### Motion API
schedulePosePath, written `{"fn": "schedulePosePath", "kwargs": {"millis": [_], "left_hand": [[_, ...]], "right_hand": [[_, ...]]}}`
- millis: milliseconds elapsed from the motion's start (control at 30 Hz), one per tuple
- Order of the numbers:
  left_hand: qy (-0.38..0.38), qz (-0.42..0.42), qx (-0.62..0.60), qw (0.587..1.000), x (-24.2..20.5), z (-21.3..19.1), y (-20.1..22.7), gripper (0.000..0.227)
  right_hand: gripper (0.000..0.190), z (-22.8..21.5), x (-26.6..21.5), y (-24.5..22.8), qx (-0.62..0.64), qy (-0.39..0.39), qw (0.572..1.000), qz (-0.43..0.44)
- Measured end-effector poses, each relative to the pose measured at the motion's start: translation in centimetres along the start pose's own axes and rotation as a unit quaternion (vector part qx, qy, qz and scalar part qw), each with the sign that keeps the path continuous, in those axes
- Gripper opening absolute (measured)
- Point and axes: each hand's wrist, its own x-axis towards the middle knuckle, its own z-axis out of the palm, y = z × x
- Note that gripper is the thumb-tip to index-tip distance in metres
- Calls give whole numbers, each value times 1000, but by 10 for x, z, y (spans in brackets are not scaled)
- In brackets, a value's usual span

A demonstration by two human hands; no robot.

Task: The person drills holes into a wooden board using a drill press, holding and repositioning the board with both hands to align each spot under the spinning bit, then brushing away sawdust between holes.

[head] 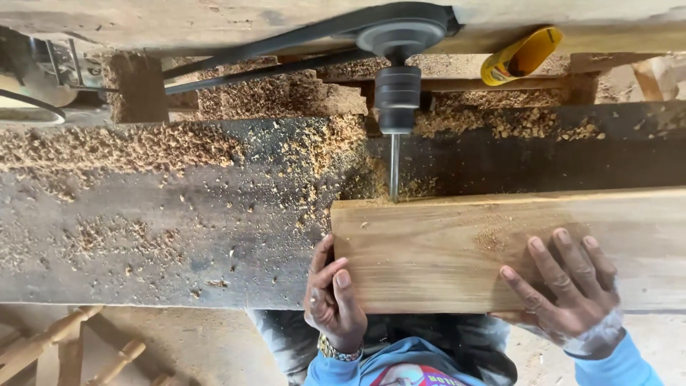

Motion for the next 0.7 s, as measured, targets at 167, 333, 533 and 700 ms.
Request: {"fn": "schedulePosePath", "kwargs": {"millis": [167, 333, 533, 700], "left_hand": [[3, -12, -3, 1000, 1, 1, 0, 19], [10, -8, -18, 1000, 3, 4, 2, 20], [21, -4, -28, 999, 3, 5, 0, 21], [18, 11, -4, 1000, 6, 5, 3, 20]], "right_hand": [[67, -2, 7, -3, 10, 10, 1000, 8], [63, 2, 7, -1, 13, 27, 999, 14], [65, -2, 10, -3, 9, 22, 1000, 21], [64, -3, 12, -2, 11, 22, 1000, 19]]}}
